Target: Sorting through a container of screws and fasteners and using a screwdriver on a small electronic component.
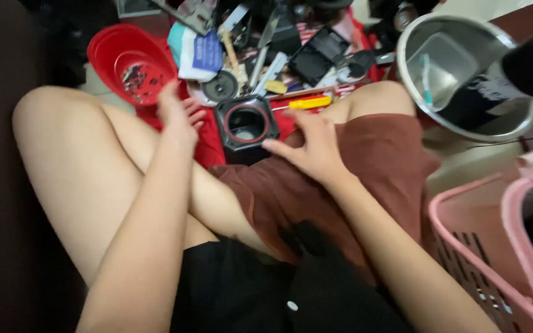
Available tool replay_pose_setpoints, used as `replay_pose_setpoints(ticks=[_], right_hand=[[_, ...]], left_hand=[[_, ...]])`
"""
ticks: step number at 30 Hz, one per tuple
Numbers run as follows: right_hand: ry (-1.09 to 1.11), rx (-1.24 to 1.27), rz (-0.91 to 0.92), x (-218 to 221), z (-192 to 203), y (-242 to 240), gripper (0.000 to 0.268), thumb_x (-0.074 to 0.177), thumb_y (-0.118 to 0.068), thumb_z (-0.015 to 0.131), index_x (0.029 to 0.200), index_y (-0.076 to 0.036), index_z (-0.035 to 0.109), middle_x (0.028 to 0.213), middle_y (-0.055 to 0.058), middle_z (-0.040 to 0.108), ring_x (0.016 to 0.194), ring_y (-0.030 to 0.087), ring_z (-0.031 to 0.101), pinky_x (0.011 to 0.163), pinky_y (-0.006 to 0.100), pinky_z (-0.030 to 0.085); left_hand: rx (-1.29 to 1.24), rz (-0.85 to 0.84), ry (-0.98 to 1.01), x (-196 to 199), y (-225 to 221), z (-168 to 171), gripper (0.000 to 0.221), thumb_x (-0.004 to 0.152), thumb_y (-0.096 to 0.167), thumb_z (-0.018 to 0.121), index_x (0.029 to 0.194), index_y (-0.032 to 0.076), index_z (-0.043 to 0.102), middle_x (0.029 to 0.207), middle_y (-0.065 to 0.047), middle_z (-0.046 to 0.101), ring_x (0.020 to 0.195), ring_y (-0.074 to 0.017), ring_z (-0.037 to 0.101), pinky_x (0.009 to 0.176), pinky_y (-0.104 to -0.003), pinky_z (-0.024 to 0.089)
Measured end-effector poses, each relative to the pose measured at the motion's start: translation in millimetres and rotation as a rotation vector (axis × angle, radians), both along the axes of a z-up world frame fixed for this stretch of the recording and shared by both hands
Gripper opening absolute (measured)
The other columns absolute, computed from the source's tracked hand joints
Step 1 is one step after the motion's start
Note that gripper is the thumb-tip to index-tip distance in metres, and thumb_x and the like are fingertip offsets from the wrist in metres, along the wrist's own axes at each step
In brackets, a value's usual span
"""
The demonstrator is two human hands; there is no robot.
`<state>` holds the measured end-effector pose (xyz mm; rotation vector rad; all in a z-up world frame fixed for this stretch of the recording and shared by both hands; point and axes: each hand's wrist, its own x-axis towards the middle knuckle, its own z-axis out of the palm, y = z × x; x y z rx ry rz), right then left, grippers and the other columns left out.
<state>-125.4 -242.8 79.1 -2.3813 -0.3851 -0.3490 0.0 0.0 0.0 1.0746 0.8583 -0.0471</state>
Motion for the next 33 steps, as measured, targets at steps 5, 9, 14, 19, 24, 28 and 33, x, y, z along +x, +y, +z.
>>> replay_pose_setpoints(ticks=[5,9,14,19,24,28,33], right_hand=[[-0.326,-0.031,0.044,10,11,30,0.035,0.081,-0.024,0.067,0.109,-0.005,0.055,0.100,0.013,0.060,0.094,0.029,0.057,0.085,0.038,0.041],[-0.390,-0.174,0.062,37,18,73,0.030,0.085,-0.023,0.059,0.110,-0.006,0.054,0.106,0.012,0.058,0.103,0.027,0.053,0.089,0.040,0.034],[-0.242,-0.364,-0.002,49,-13,100,0.040,0.087,-0.035,0.048,0.119,-0.010,0.049,0.124,0.015,0.048,0.115,0.031,0.044,0.096,0.051,0.026],[-0.146,-0.451,-0.038,43,-13,99,0.042,0.089,-0.041,0.040,0.120,-0.014,0.049,0.121,0.015,0.049,0.117,0.032,0.042,0.098,0.055,0.023],[-0.134,-0.459,-0.024,49,-18,101,0.042,0.090,-0.041,0.036,0.120,-0.014,0.046,0.117,0.013,0.048,0.116,0.031,0.040,0.098,0.054,0.022],[-0.099,-0.470,-0.010,46,-11,101,0.042,0.090,-0.040,0.033,0.121,-0.014,0.043,0.116,0.013,0.045,0.115,0.032,0.038,0.098,0.054,0.021],[-0.019,-0.461,0.007,44,-7,101,0.042,0.091,-0.042,0.030,0.122,-0.015,0.040,0.117,0.012,0.042,0.116,0.030,0.035,0.099,0.053,0.018]], left_hand=[[0.597,-0.179,-0.184,-35,-47,-8,0.044,0.079,0.045,0.046,0.080,0.007,0.069,0.083,-0.012,0.067,0.082,-0.0270,0.061,0.073,-0.036,0.044],[0.315,0.054,-0.211,-43,-68,-21,0.040,0.086,0.038,0.043,0.075,0.009,0.068,0.078,-0.007,0.065,0.078,-0.0201,0.057,0.078,-0.030,0.042],[-0.048,0.142,-0.051,-19,-46,-66,0.051,0.088,0.043,0.034,0.081,0.007,0.068,0.078,-0.009,0.065,0.066,-0.0203,0.058,0.063,-0.032,0.042],[-0.125,0.255,-0.050,2,-21,-63,0.038,0.080,0.050,0.050,0.088,0.013,0.056,0.091,-0.011,0.066,0.077,-0.0247,0.062,0.073,-0.034,0.029],[-0.346,0.538,0.002,23,7,-33,0.096,0.058,0.058,0.068,0.131,0.009,0.031,0.117,-0.026,0.050,0.099,-0.0402,0.059,0.097,-0.048,0.030],[-0.443,0.539,0.070,43,27,-31,0.086,0.065,0.045,0.066,0.130,0.001,0.030,0.118,-0.034,0.043,0.098,-0.0457,0.058,0.095,-0.051,0.033],[-0.612,0.779,0.280,83,55,-67,0.043,0.076,0.012,0.059,0.107,-0.013,0.044,0.087,-0.034,0.049,0.064,-0.0519,0.058,0.054,-0.056,0.057]])
